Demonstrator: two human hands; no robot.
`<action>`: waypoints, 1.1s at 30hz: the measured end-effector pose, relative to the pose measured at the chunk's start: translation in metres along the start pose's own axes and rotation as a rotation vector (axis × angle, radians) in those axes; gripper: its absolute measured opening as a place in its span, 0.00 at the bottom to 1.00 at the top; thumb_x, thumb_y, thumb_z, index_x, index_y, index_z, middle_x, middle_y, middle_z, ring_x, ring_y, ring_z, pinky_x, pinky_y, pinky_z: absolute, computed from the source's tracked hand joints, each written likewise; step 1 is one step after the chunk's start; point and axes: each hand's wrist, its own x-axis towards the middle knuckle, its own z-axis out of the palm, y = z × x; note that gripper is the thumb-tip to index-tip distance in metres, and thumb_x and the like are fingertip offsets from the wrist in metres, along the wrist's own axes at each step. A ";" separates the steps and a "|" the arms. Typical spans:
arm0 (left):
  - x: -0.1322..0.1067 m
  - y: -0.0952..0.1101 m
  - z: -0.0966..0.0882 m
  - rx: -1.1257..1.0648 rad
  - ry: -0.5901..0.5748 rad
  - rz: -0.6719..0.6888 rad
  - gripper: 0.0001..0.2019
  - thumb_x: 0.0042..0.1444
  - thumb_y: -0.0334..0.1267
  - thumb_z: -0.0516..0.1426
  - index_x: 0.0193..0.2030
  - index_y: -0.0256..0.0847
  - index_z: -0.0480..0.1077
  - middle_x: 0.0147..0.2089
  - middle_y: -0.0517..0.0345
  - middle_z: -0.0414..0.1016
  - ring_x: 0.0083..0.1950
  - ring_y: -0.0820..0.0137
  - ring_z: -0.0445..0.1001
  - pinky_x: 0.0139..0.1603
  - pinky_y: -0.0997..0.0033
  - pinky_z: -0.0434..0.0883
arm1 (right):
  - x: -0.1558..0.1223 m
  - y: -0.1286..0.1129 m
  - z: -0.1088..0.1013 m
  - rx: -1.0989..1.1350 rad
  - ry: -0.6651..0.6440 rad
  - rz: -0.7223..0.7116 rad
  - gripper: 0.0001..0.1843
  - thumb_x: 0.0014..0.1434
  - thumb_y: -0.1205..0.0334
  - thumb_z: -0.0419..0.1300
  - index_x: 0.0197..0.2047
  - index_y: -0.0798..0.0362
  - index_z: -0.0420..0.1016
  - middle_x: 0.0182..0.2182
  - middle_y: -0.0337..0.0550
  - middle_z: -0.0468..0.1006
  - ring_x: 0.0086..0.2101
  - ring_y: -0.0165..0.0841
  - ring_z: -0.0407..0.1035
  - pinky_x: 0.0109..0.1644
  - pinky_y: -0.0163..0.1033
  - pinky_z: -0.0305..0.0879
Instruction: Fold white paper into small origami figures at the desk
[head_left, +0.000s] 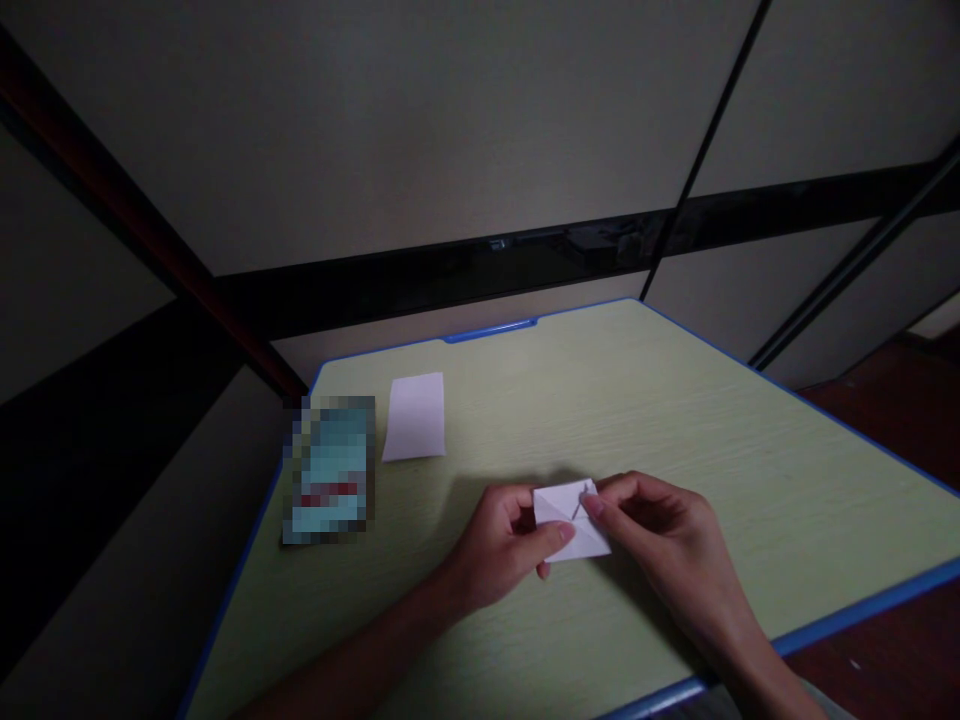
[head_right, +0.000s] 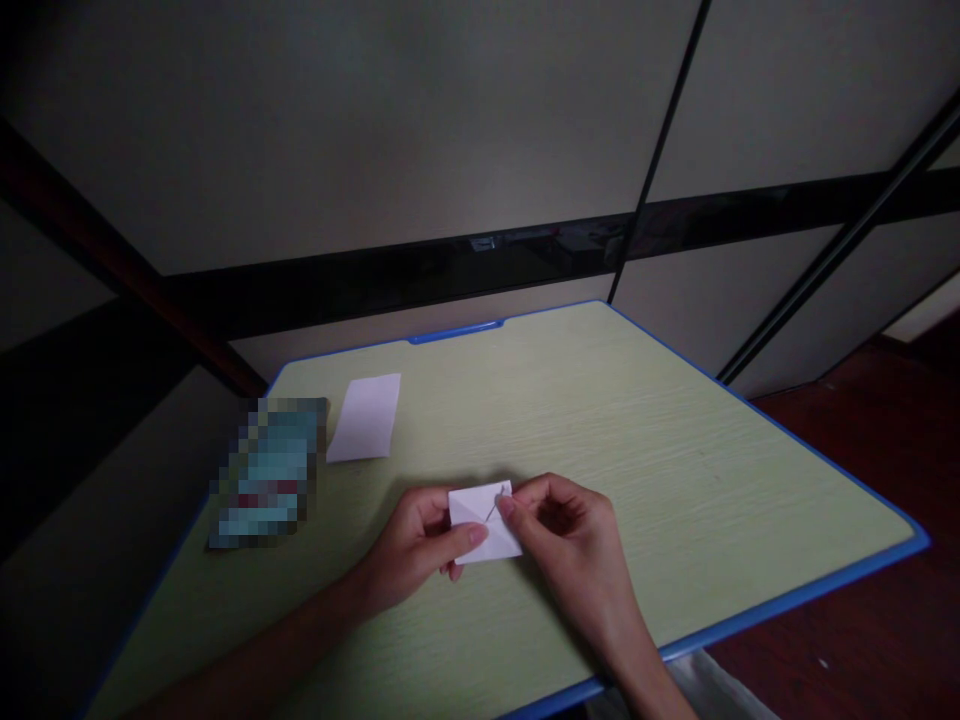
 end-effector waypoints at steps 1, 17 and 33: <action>0.000 0.000 0.000 -0.001 0.001 -0.005 0.08 0.40 0.35 0.58 0.27 0.31 0.71 0.20 0.61 0.66 0.18 0.81 0.59 0.16 0.80 0.59 | 0.000 0.000 0.000 0.006 0.004 -0.001 0.10 0.42 0.59 0.63 0.17 0.55 0.70 0.14 0.37 0.69 0.17 0.27 0.60 0.19 0.33 0.56; 0.000 0.000 0.002 0.043 0.033 0.021 0.10 0.42 0.39 0.57 0.20 0.33 0.65 0.16 0.63 0.62 0.17 0.80 0.59 0.16 0.80 0.59 | 0.001 0.002 -0.002 0.101 -0.034 0.042 0.09 0.41 0.62 0.63 0.17 0.56 0.71 0.17 0.39 0.71 0.19 0.27 0.62 0.22 0.33 0.58; -0.001 0.005 0.007 0.042 0.091 -0.005 0.09 0.41 0.38 0.57 0.22 0.32 0.69 0.18 0.60 0.65 0.19 0.79 0.61 0.18 0.79 0.61 | 0.003 0.002 0.000 0.092 -0.035 0.063 0.09 0.40 0.63 0.62 0.16 0.56 0.68 0.16 0.37 0.70 0.18 0.26 0.61 0.21 0.33 0.57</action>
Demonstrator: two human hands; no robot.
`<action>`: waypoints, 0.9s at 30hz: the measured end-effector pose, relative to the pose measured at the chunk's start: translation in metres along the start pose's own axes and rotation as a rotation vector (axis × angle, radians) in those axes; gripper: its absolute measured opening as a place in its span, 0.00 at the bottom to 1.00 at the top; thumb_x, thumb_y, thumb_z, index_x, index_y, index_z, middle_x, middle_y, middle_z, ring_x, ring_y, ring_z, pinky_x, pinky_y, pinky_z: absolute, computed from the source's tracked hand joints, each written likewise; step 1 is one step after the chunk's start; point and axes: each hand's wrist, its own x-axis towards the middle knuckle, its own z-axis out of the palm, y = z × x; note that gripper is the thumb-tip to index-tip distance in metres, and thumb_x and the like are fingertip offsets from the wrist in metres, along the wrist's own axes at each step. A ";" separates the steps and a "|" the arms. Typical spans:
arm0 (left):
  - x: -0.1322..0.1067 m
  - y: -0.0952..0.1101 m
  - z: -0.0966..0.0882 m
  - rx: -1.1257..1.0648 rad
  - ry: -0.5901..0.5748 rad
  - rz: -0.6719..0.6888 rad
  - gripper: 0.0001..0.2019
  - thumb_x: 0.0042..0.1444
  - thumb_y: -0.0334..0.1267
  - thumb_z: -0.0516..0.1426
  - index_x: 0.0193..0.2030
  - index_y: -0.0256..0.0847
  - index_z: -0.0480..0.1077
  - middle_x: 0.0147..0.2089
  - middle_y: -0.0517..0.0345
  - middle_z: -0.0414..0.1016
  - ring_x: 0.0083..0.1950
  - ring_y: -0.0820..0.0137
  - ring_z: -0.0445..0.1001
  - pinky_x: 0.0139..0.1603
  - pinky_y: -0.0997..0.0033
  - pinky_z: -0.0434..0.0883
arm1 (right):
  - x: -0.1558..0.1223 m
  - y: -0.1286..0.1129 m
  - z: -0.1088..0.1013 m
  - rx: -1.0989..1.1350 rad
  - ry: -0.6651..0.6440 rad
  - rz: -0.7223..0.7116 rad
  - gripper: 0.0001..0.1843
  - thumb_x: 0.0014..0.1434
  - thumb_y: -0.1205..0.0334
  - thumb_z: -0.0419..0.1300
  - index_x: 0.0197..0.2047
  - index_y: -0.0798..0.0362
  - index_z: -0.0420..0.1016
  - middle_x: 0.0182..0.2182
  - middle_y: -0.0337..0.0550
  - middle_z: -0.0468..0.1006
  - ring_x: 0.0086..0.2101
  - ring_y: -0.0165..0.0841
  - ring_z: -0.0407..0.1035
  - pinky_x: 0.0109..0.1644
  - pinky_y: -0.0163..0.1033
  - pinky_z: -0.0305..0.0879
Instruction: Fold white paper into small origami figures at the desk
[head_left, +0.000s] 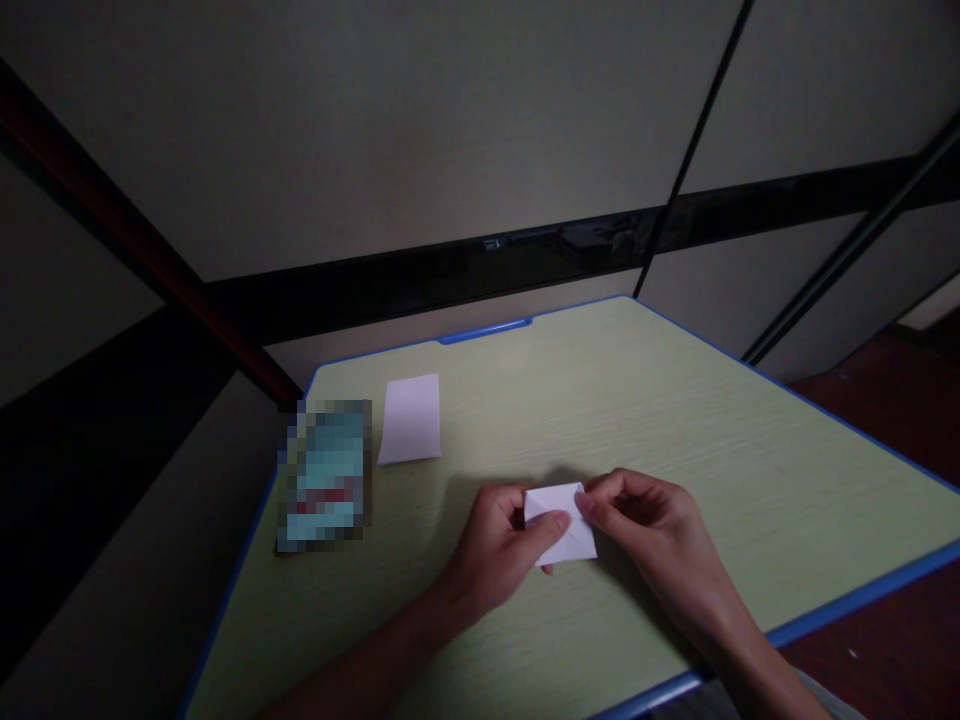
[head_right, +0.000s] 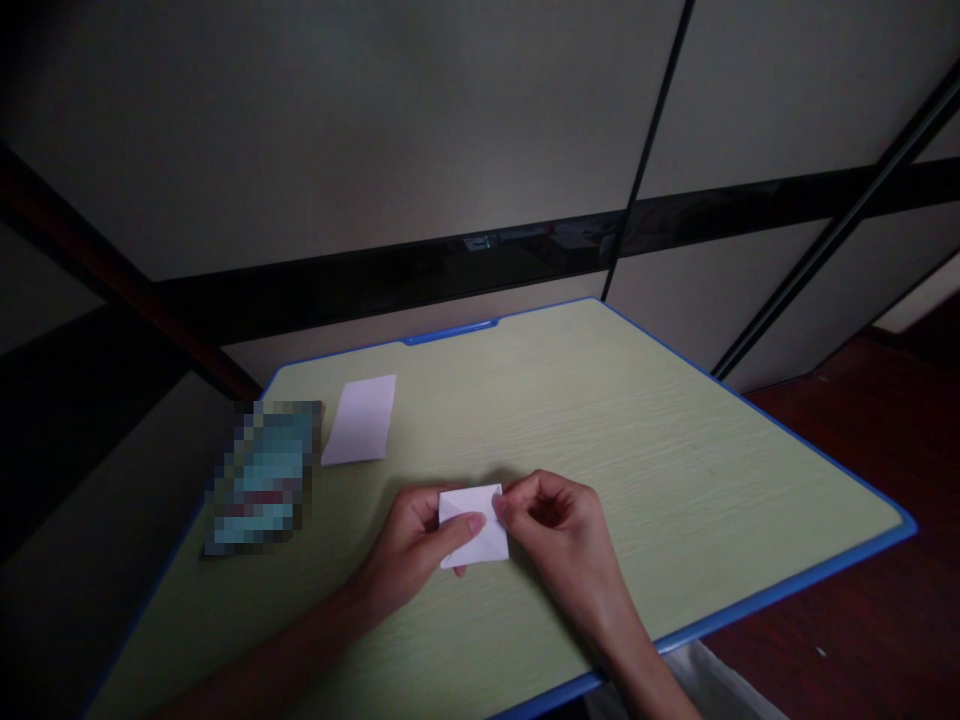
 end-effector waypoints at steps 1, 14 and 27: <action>0.000 0.000 0.000 0.004 0.000 -0.001 0.09 0.42 0.38 0.57 0.22 0.32 0.69 0.18 0.60 0.66 0.19 0.79 0.62 0.18 0.79 0.61 | 0.000 0.000 0.000 -0.002 -0.008 0.002 0.09 0.41 0.63 0.63 0.16 0.56 0.68 0.16 0.37 0.69 0.18 0.26 0.60 0.21 0.32 0.56; 0.001 -0.001 -0.003 0.042 0.009 0.018 0.08 0.41 0.37 0.56 0.21 0.32 0.67 0.17 0.61 0.65 0.18 0.79 0.61 0.17 0.79 0.60 | 0.000 0.001 0.001 -0.024 -0.245 0.048 0.13 0.45 0.56 0.60 0.20 0.53 0.61 0.15 0.32 0.61 0.18 0.26 0.56 0.21 0.32 0.50; 0.003 -0.002 -0.001 0.041 0.000 -0.007 0.08 0.42 0.37 0.56 0.24 0.32 0.67 0.18 0.61 0.65 0.18 0.79 0.61 0.17 0.79 0.61 | -0.001 0.010 -0.001 -0.039 -0.207 0.028 0.15 0.49 0.56 0.59 0.20 0.54 0.60 0.15 0.34 0.62 0.18 0.26 0.53 0.21 0.32 0.47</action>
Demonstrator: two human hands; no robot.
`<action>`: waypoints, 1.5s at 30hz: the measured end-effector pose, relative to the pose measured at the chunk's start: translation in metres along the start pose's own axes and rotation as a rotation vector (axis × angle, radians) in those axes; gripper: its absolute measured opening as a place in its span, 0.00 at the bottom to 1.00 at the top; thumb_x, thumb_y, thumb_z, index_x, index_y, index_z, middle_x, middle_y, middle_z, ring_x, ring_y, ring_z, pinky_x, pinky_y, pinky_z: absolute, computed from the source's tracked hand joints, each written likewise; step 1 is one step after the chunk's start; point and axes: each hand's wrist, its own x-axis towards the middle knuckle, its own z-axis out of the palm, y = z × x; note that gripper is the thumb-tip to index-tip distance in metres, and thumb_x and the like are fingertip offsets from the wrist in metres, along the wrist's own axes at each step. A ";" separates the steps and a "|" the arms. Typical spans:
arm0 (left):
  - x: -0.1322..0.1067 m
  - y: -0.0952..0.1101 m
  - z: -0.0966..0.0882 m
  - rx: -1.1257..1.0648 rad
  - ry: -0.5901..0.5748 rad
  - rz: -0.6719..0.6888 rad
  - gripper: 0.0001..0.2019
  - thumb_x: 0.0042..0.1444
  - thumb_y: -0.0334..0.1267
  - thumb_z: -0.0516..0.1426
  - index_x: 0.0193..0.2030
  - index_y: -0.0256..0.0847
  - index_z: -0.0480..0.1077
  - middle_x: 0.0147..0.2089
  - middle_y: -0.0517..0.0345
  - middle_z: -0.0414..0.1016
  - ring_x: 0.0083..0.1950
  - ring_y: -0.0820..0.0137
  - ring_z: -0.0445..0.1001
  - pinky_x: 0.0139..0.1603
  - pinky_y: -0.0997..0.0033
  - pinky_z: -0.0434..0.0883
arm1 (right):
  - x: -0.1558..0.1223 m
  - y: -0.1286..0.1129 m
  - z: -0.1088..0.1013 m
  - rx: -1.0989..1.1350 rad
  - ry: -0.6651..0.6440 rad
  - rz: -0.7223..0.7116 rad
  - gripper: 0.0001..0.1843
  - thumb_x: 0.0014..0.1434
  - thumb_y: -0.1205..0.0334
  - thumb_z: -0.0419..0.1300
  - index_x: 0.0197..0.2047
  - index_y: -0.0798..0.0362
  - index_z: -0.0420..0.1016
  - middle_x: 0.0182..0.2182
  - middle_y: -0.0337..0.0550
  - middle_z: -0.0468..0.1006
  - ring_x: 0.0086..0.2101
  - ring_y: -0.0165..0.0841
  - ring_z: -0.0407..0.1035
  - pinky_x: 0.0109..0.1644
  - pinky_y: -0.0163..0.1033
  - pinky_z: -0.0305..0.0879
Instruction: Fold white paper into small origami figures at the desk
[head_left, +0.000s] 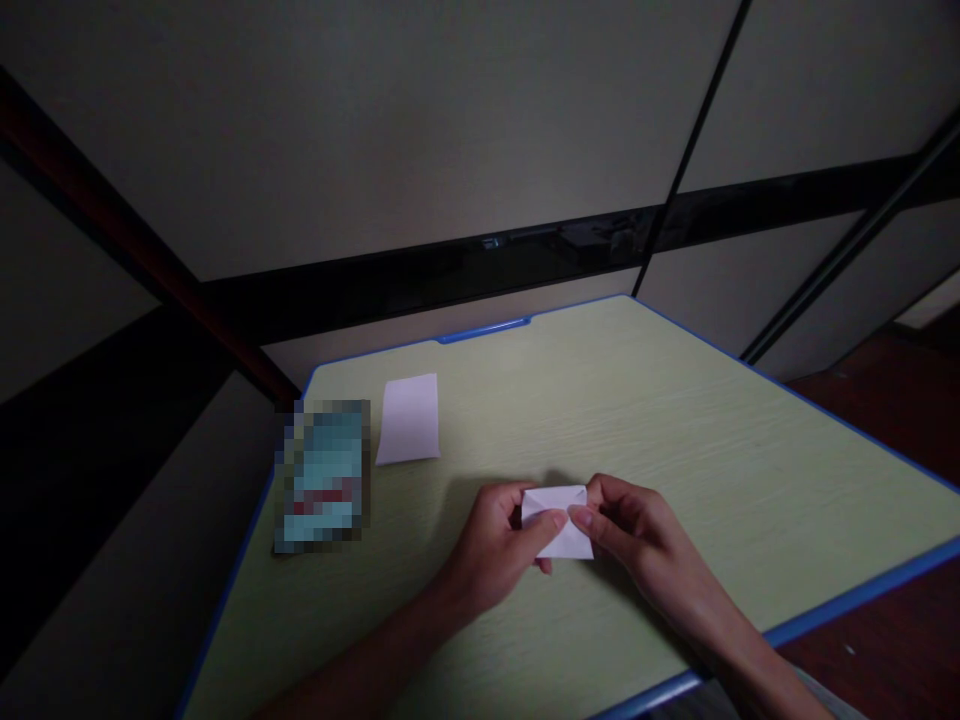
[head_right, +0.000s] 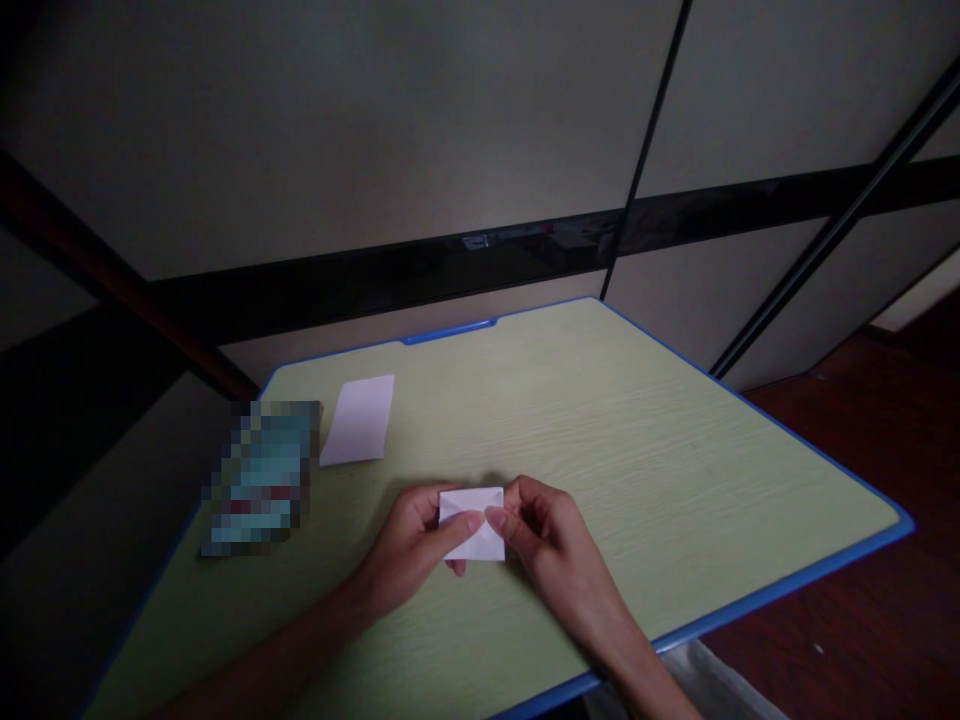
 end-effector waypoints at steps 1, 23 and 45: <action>0.000 0.000 0.000 -0.003 0.010 0.000 0.08 0.42 0.37 0.56 0.24 0.32 0.67 0.18 0.61 0.65 0.18 0.79 0.61 0.17 0.79 0.61 | 0.000 0.000 0.000 -0.015 0.007 -0.007 0.15 0.49 0.55 0.58 0.20 0.53 0.60 0.15 0.34 0.61 0.18 0.26 0.53 0.21 0.32 0.47; 0.000 -0.001 0.001 0.004 0.077 0.054 0.04 0.41 0.32 0.54 0.25 0.32 0.66 0.16 0.64 0.64 0.16 0.81 0.60 0.16 0.81 0.58 | 0.001 0.000 -0.001 -0.167 -0.002 -0.106 0.12 0.53 0.58 0.53 0.22 0.54 0.64 0.18 0.37 0.64 0.21 0.29 0.58 0.24 0.34 0.53; 0.005 -0.009 -0.001 0.052 -0.017 0.048 0.04 0.46 0.33 0.53 0.26 0.33 0.66 0.23 0.59 0.68 0.22 0.76 0.67 0.23 0.77 0.65 | -0.002 -0.003 -0.001 -0.121 0.169 -0.171 0.04 0.50 0.63 0.57 0.28 0.54 0.69 0.23 0.39 0.69 0.24 0.30 0.63 0.26 0.35 0.58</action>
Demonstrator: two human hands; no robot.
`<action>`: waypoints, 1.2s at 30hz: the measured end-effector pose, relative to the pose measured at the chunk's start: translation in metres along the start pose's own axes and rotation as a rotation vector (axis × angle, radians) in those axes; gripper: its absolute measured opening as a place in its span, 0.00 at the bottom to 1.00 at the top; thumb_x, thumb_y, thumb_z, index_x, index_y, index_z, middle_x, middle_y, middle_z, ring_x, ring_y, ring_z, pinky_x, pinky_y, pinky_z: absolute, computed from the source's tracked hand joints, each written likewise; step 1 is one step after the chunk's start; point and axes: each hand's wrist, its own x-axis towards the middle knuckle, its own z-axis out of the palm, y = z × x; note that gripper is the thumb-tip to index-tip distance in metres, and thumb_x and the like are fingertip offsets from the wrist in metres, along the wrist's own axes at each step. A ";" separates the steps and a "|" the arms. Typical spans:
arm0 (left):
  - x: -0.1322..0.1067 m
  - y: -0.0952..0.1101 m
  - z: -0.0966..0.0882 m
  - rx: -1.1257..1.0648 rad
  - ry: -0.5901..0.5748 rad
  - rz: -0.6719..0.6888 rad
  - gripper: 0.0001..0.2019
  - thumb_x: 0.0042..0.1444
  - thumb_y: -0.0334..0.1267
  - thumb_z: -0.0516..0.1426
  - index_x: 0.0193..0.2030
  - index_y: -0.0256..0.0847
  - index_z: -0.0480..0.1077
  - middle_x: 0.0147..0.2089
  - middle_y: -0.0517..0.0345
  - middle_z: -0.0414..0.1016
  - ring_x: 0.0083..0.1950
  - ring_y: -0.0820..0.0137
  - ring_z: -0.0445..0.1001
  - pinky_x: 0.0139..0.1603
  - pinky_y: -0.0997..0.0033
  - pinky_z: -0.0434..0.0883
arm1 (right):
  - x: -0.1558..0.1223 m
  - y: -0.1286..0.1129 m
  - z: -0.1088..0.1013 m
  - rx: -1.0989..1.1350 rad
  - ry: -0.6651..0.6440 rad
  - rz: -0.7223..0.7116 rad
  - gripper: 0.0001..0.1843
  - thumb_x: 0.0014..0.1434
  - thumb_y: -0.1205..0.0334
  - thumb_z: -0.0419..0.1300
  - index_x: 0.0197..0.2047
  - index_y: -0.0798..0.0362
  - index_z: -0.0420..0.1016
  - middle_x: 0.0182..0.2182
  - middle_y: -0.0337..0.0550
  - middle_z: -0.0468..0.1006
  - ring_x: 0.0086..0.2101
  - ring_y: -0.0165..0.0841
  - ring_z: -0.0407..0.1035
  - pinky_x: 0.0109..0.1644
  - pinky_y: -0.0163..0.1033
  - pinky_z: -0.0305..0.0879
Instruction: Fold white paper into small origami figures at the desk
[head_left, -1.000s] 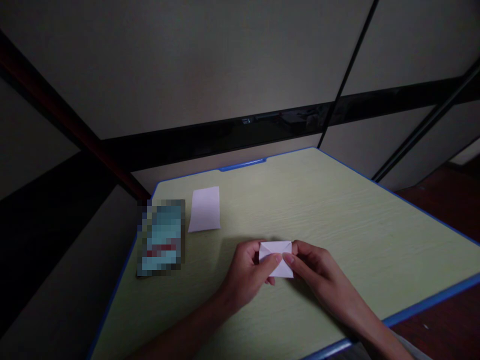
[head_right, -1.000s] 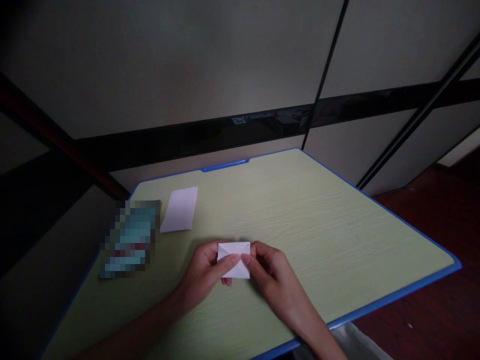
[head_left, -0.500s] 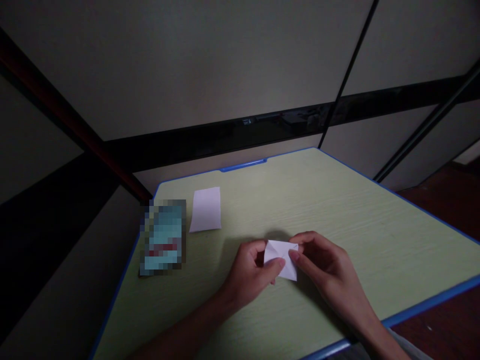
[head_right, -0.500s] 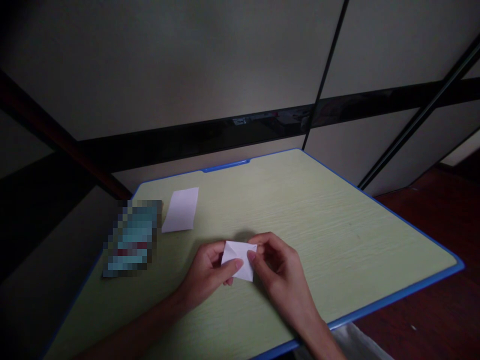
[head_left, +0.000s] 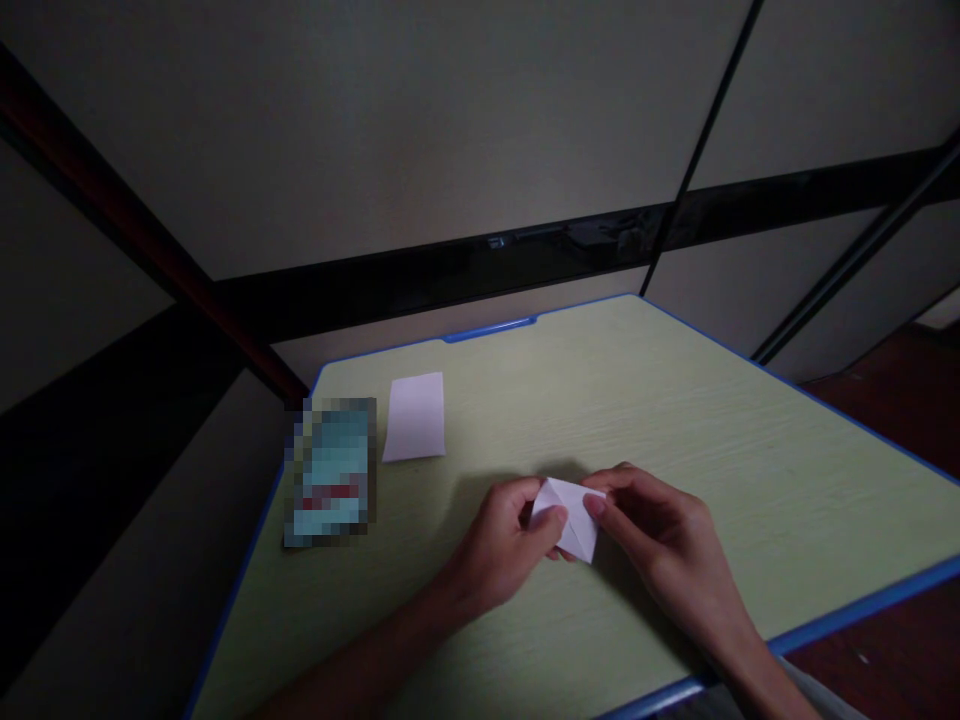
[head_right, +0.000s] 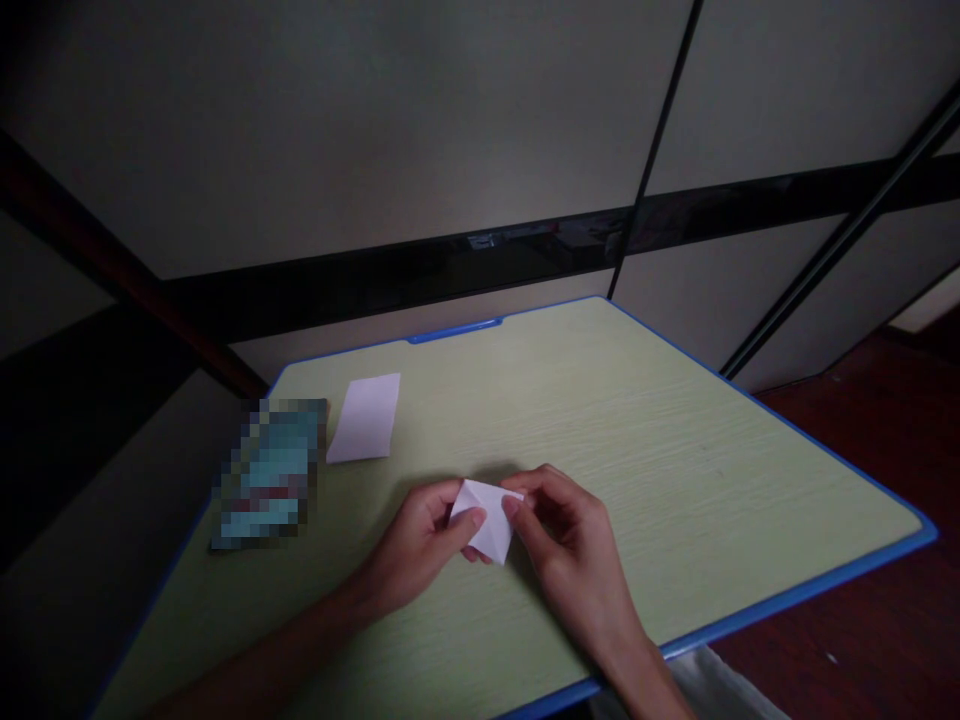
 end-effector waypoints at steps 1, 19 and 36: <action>0.000 0.001 0.000 -0.019 0.027 0.003 0.04 0.45 0.33 0.53 0.26 0.33 0.65 0.22 0.59 0.68 0.22 0.77 0.66 0.22 0.78 0.64 | 0.000 0.000 0.000 -0.006 0.005 0.004 0.04 0.50 0.63 0.57 0.28 0.55 0.69 0.22 0.39 0.68 0.24 0.30 0.63 0.26 0.35 0.58; -0.005 0.006 -0.003 0.011 0.040 0.044 0.13 0.42 0.41 0.56 0.16 0.38 0.57 0.16 0.67 0.54 0.19 0.79 0.53 0.18 0.78 0.52 | -0.002 -0.004 0.002 0.160 -0.069 0.000 0.05 0.47 0.67 0.60 0.31 0.53 0.70 0.21 0.37 0.71 0.21 0.28 0.64 0.23 0.32 0.60; -0.001 0.003 -0.010 -0.053 -0.018 0.074 0.16 0.46 0.43 0.54 0.16 0.37 0.56 0.17 0.66 0.50 0.20 0.79 0.50 0.21 0.77 0.49 | -0.002 -0.007 0.001 0.147 -0.005 -0.118 0.07 0.43 0.70 0.64 0.28 0.51 0.73 0.19 0.36 0.73 0.21 0.28 0.66 0.23 0.32 0.64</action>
